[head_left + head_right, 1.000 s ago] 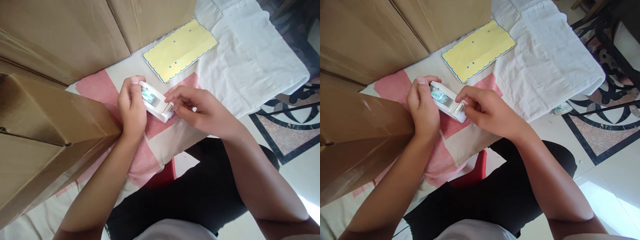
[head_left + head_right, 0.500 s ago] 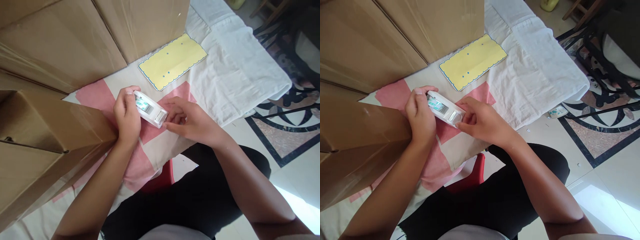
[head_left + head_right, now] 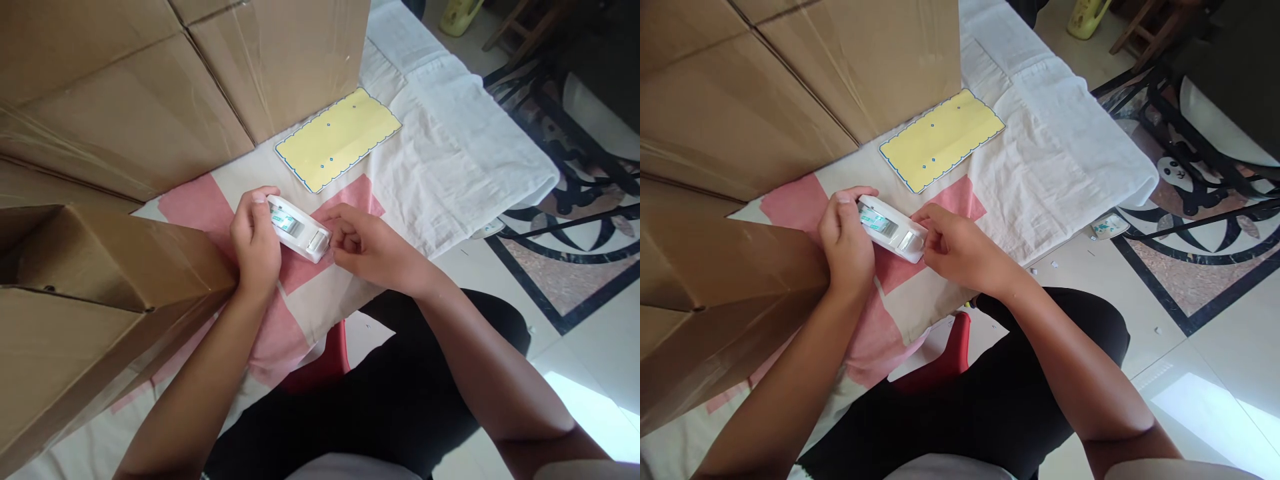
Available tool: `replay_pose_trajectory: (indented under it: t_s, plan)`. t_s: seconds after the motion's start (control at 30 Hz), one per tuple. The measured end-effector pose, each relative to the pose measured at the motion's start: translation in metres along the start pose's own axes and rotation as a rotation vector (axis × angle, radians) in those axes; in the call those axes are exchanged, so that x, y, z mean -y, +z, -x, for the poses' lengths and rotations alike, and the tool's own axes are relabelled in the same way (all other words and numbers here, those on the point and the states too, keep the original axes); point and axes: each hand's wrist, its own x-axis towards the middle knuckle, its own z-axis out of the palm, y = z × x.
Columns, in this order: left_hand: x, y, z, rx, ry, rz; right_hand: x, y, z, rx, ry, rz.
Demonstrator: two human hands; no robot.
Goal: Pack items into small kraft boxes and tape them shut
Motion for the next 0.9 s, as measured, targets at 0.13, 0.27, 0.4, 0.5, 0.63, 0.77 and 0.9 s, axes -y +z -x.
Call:
replay_pose_trajectory:
  t_s: [0.13,0.27,0.4,0.5,0.63,0.77,0.9]
  plan:
    - [0.001,0.000,0.000,-0.013,0.005,-0.012,0.000,-0.001,0.000,-0.013,-0.021,-0.025]
    - [-0.001,0.000,0.000,-0.020,0.019,-0.028,0.001,-0.002,0.001,-0.103,-0.023,-0.037]
    - [-0.007,0.001,0.001,-0.030,0.015,-0.030,0.003,-0.002,0.001,-0.108,0.172,-0.024]
    - [-0.009,0.001,0.001,-0.017,0.001,-0.049,0.005,0.000,0.001,-0.066,0.280,-0.024]
    - [-0.006,0.000,0.001,-0.010,0.023,-0.064,0.003,0.006,0.002,-0.058,0.222,-0.086]
    - [-0.004,0.000,0.001,-0.019,0.034,-0.054,-0.004,0.010,0.003,-0.074,0.149,-0.072]
    - [-0.003,0.000,0.001,-0.017,0.026,-0.064,-0.006,0.010,0.004,-0.089,0.105,-0.095]
